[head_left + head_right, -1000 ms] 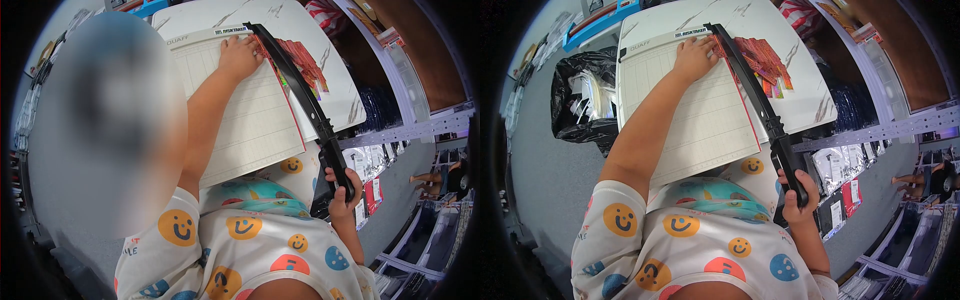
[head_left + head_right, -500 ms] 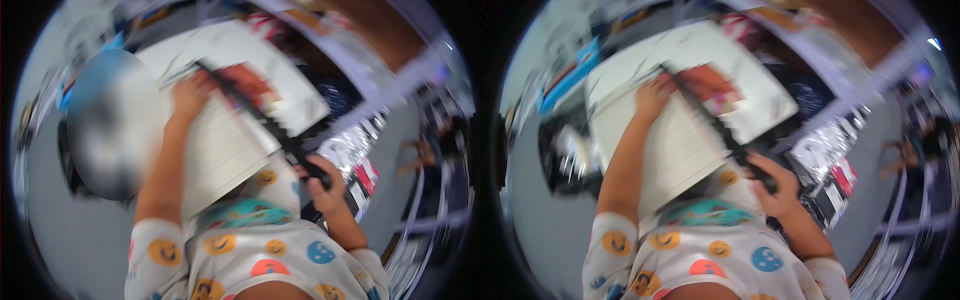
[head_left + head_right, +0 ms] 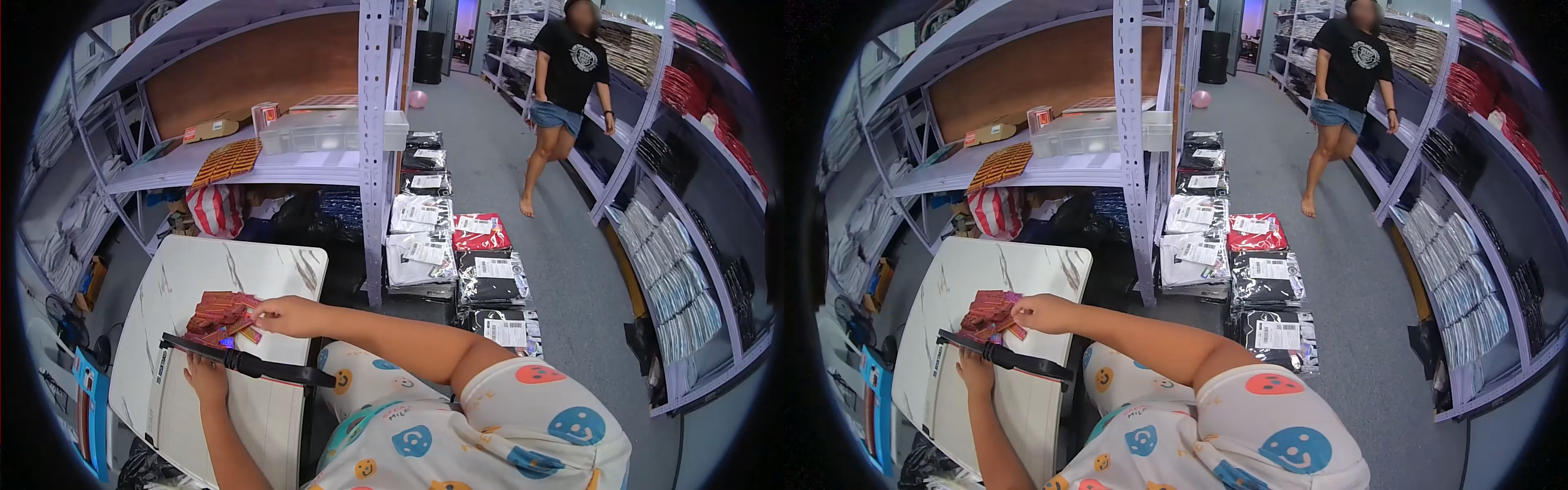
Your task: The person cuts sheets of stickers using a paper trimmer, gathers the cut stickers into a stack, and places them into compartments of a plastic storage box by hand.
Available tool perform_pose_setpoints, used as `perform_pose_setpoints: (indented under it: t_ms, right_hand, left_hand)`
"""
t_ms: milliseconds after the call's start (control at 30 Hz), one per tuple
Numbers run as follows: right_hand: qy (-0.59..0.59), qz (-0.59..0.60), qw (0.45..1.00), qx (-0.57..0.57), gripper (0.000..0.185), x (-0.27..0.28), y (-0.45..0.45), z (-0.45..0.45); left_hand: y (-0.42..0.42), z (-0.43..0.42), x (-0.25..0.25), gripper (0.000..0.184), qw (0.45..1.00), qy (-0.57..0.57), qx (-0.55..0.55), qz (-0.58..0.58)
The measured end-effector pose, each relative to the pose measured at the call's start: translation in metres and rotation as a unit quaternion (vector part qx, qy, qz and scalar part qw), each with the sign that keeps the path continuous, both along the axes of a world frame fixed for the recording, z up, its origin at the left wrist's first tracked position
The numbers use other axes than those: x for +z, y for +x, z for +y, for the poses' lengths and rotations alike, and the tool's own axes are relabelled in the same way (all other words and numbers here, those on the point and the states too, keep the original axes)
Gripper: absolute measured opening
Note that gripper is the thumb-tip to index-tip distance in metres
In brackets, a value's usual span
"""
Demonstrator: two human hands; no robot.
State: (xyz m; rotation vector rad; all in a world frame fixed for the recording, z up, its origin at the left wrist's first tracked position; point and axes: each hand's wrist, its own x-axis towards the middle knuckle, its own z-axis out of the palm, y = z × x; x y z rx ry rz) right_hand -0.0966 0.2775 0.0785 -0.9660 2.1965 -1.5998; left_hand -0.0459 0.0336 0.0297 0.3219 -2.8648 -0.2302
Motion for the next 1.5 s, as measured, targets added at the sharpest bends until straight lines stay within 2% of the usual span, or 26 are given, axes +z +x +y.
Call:
perform_pose_setpoints:
  t_ms: [100,133,167,200,233,267,300,333,367,433,533,633,767,900,1100,1200,1300,1400,1500]
  right_hand:
    - [0.040,0.054,0.997,-0.031,0.025,-0.021,-0.041,-0.024]
    - [0.045,0.087,0.995,-0.034,0.024,-0.037,-0.060,-0.038]
    - [0.005,0.170,0.985,-0.032,0.021,-0.082,-0.096,-0.057]
    - [0.075,0.326,0.940,0.065,0.022,-0.071,-0.106,-0.058]
    - [0.093,0.420,0.900,0.070,0.033,-0.096,-0.127,-0.070]
    - [0.120,0.216,0.969,0.014,0.048,-0.073,-0.113,-0.073]
    - [0.117,0.013,0.990,-0.079,0.064,-0.048,-0.097,-0.074]
    - [0.127,0.005,0.986,-0.108,0.065,-0.070,-0.120,-0.090]
    - [0.183,0.089,0.971,-0.122,0.068,-0.074,-0.123,-0.101]
    - [0.257,0.080,0.958,-0.100,0.068,-0.056,-0.103,-0.118]
    - [0.332,0.074,0.934,-0.104,0.063,-0.047,-0.101,-0.137]
    - [0.326,0.135,0.914,-0.199,0.058,-0.036,-0.110,-0.139]
    - [0.382,0.096,0.909,-0.137,0.055,-0.045,-0.115,-0.149]
    - [0.346,0.048,0.935,-0.064,0.054,-0.040,-0.109,-0.159]
    - [0.272,0.021,0.962,-0.028,0.051,-0.054,-0.116,-0.173]
    - [0.283,0.061,0.957,-0.027,0.055,-0.060,-0.114,-0.180]
    - [0.322,0.069,0.941,0.073,0.060,-0.063,-0.126,-0.189]
    - [0.313,-0.019,0.941,0.127,0.060,-0.050,-0.129,-0.186]
    - [0.267,-0.091,0.952,0.118,0.056,-0.058,-0.140,-0.194]
  left_hand:
    - [0.004,-0.001,-0.001,0.040,1.000,0.027,-0.005,0.015]
    - [-0.002,-0.015,-0.023,0.041,0.992,-0.001,-0.065,0.108]
    - [-0.005,-0.026,-0.033,0.040,0.972,0.003,-0.136,0.189]
    - [0.002,-0.012,-0.017,0.037,0.962,0.004,-0.143,0.233]
    - [0.004,-0.012,-0.017,0.032,0.968,0.036,-0.108,0.223]
    - [0.003,-0.018,-0.023,0.028,0.987,0.017,-0.062,0.148]
    - [0.001,-0.021,-0.038,0.025,0.980,-0.035,-0.033,0.194]
    - [0.003,-0.015,-0.019,0.024,0.990,0.024,-0.033,0.133]
    - [-0.002,-0.017,-0.031,0.023,0.988,-0.021,-0.011,0.154]
    - [0.007,-0.006,-0.012,0.026,0.994,-0.011,0.009,0.107]
    - [0.002,-0.005,-0.018,0.028,0.994,-0.011,0.029,0.107]
    - [0.003,-0.004,-0.015,0.029,0.993,-0.008,0.032,0.113]
    - [0.004,-0.002,-0.007,0.030,0.997,-0.004,0.020,0.076]
    - [0.004,-0.001,-0.006,0.034,0.998,-0.013,0.014,0.065]
    - [0.003,0.001,-0.005,0.040,0.998,0.002,0.003,0.070]
    - [0.004,0.002,-0.002,0.039,0.997,0.005,0.000,0.080]
    - [0.004,0.004,-0.001,0.037,0.995,0.006,0.001,0.098]
    - [0.004,0.003,0.002,0.035,0.992,0.029,-0.018,0.123]
    - [0.005,0.002,0.001,0.032,0.989,0.022,-0.012,0.146]
